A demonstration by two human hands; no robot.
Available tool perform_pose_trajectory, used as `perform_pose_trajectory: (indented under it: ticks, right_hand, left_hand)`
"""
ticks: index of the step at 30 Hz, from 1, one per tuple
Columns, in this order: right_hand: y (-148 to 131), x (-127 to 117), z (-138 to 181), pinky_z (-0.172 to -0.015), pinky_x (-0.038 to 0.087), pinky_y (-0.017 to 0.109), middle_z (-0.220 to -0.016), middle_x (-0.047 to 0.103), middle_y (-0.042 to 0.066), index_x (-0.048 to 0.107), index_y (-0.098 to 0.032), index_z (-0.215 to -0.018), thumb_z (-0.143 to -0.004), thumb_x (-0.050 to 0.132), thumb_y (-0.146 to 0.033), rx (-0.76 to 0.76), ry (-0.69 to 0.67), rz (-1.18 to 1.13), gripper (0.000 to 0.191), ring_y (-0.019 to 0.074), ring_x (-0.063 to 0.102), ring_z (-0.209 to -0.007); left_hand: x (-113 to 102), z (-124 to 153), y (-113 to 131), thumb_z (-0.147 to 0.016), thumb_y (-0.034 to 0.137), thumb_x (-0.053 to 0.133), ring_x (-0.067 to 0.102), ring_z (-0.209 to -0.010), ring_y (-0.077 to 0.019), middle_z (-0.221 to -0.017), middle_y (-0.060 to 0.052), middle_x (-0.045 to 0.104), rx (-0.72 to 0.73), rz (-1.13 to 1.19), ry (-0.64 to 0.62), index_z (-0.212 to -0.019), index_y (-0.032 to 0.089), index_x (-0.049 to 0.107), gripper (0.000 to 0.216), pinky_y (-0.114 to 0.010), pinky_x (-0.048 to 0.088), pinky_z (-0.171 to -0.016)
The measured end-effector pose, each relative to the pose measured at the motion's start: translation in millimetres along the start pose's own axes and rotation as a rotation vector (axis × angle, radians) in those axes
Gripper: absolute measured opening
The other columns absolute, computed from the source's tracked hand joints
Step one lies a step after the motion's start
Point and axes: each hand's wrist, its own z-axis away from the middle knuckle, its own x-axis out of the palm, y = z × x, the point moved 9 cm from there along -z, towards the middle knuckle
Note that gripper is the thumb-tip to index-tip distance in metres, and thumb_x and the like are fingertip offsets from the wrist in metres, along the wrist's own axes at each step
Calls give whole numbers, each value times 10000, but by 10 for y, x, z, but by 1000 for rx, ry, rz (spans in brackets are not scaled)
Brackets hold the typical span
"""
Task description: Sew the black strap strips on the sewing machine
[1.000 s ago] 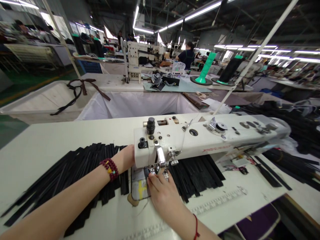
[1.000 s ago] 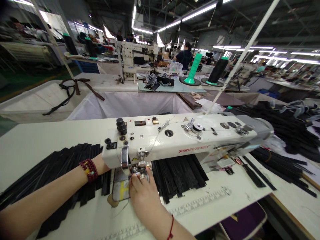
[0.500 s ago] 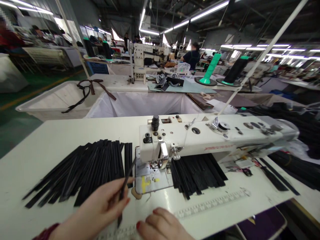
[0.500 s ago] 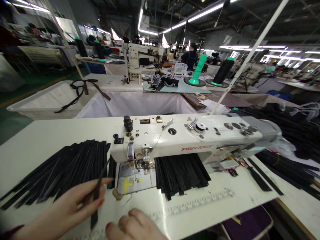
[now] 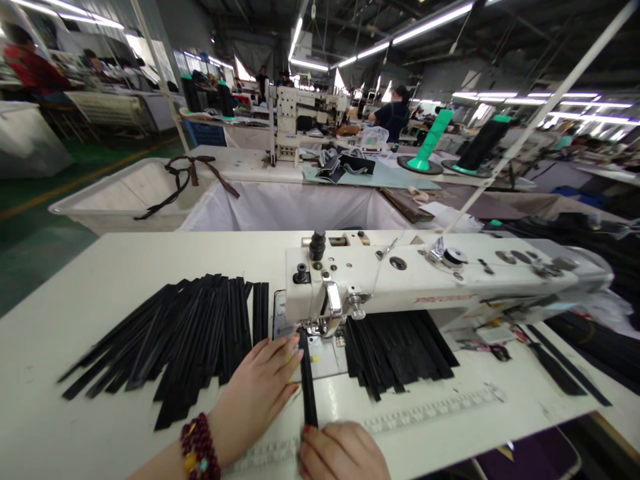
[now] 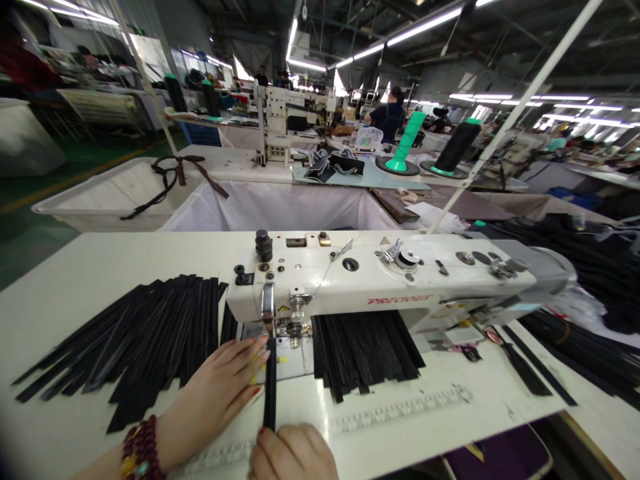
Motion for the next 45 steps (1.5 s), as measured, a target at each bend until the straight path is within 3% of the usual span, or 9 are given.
perform_pose_trajectory:
  ticks: [7, 18, 22, 26, 30, 38, 45]
  right_hand:
    - [111, 116, 30, -759, 544, 271, -936, 753, 47, 709, -170, -943, -1039, 462, -189, 38, -68, 8, 266, 158, 700, -846]
    - [142, 184, 61, -789, 555, 287, -993, 740, 78, 687, -153, -1001, -1011, 492, -166, 66, -124, -12, 196, 182, 708, -907]
    - [131, 157, 37, -861, 551, 280, -980, 745, 73, 691, -148, -987, -1036, 431, -172, 73, -102, 4, 266, 163, 707, -910]
    - [88, 113, 189, -1093, 426, 282, -910, 753, 39, 693, -161, -950, -1036, 374, -149, 112, 31, 42, 331, 141, 712, -933]
    - [49, 121, 400, -1188, 322, 354, -863, 759, 20, 693, -191, -912, -1023, 340, -138, 121, 86, 62, 374, 140, 723, -888]
    - [147, 45, 38, -1251, 146, 418, -916, 758, 8, 694, -172, -925, -1069, 384, -280, 11, -75, 22, 359, 158, 693, -924]
    - [278, 207, -113, -1256, 36, 437, -1033, 740, 51, 684, -145, -1030, -1040, 498, -375, -6, -259, 23, 296, 185, 648, -1017]
  left_hand:
    - [122, -101, -134, -984, 354, 520, 557, -1273, -237, -1372, -74, 640, -21, -4, 22, -1297, 212, 624, 359, -441, 346, -1150]
    - [122, -136, -153, -1006, 370, 469, 558, -1245, -244, -1294, -79, 680, -43, -3, 38, -1274, 206, 645, 361, -448, 318, -1159]
    - [134, -144, -162, -999, 360, 482, 564, -1245, -252, -1295, -80, 682, -37, -7, 30, -1269, 196, 646, 356, -466, 331, -1147]
    - [119, -75, -47, -990, 353, 499, 556, -1263, -256, -1358, -91, 649, 25, -70, 13, -1290, 175, 632, 373, -469, 340, -1139]
    - [71, 24, 100, -969, 336, 541, 539, -1288, -244, -1396, -89, 623, 104, -109, 27, -1308, 182, 618, 381, -447, 326, -1153]
    - [107, -80, -45, -981, 338, 510, 555, -1260, -257, -1350, -100, 649, 39, -47, -14, -1281, 173, 634, 364, -464, 349, -1138]
    - [165, -166, -170, -994, 357, 475, 547, -1241, -260, -1255, -90, 681, -7, 7, -16, -1213, 192, 667, 334, -473, 330, -1144]
